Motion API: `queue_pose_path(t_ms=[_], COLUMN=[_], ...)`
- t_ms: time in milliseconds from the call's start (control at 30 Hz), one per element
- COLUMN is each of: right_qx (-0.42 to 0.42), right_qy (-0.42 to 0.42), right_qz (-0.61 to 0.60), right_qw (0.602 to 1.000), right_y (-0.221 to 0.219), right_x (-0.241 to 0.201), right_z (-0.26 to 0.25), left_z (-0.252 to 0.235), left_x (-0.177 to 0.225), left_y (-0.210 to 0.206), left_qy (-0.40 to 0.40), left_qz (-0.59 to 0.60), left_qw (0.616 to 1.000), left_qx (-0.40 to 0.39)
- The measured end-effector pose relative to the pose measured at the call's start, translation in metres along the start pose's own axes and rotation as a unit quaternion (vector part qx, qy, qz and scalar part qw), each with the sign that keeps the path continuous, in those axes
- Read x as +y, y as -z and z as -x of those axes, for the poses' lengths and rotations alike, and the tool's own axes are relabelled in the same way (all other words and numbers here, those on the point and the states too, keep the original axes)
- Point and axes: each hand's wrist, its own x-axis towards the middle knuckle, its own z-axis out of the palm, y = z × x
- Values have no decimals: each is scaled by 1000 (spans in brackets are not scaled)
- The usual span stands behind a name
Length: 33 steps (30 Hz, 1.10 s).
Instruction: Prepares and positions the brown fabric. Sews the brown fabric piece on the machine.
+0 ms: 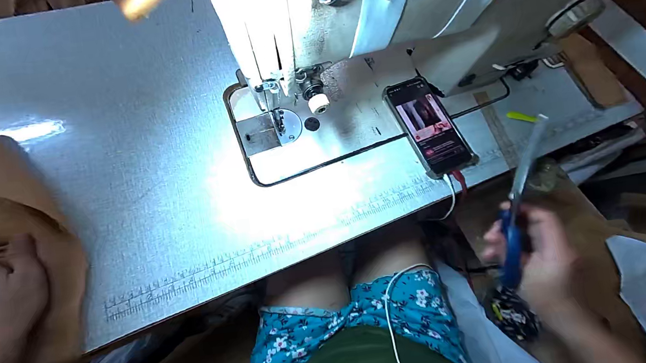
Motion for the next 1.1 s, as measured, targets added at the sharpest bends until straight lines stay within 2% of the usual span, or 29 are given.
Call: queue_pose_path(t_ms=[33,67,133,167,200,233,267,300,333,433,500,533,600,700,767,833,933,1000,1100], right_qx=[-11,-33,-85,-103,-118,-133,-146,-156,-168,-208,-225,-211,-155,-139,-133,-144,-133,-119,-129], right_qy=[20,36,61,69,77,80,84,96,106,110,103,110,132,152,251,311,273,208,137], right_qz=[134,230,324,344,355,360,361,365,366,359,402,422,415,313,185,70,54,98,188], right_qw=[991,972,940,931,924,920,917,913,909,903,882,875,887,927,941,937,951,966,964], right_y=[25,48,77,84,88,89,88,87,84,76,78,77,64,-4,-68,-124,-164,-164,-147], right_x=[13,29,62,76,87,96,103,111,119,117,105,97,64,-29,-71,-95,-100,-87,-71], right_z=[-23,-44,-83,-100,-115,-129,-140,-151,-161,-185,-194,-194,-185,-136,-94,-61,-39,-40,-55], left_z=[6,16,27,26,23,12,-7,-20,-20,15,38,46,55,64,73,85,94,91,95], left_x=[-3,11,57,56,27,-29,-79,-107,-103,-10,44,66,110,157,176,195,219,230,246], left_y=[3,16,50,53,42,21,-2,-19,-20,-5,-8,-11,-16,-31,-44,-49,-57,-62,-65], left_qy=[-51,-48,59,76,18,-129,-258,-327,-344,-397,-448,-462,-469,-491,-536,-572,-604,-589,-501], left_qz=[-5,-15,-16,-7,-3,-3,5,5,-17,-19,25,62,169,219,204,195,230,248,216], left_qw=[999,998,991,988,993,988,965,944,937,913,888,877,856,838,815,792,758,765,836], left_qx=[-6,-38,-121,-134,-116,-84,-49,-34,-50,-89,-105,-117,-135,-93,-80,-86,-91,-76,-57])
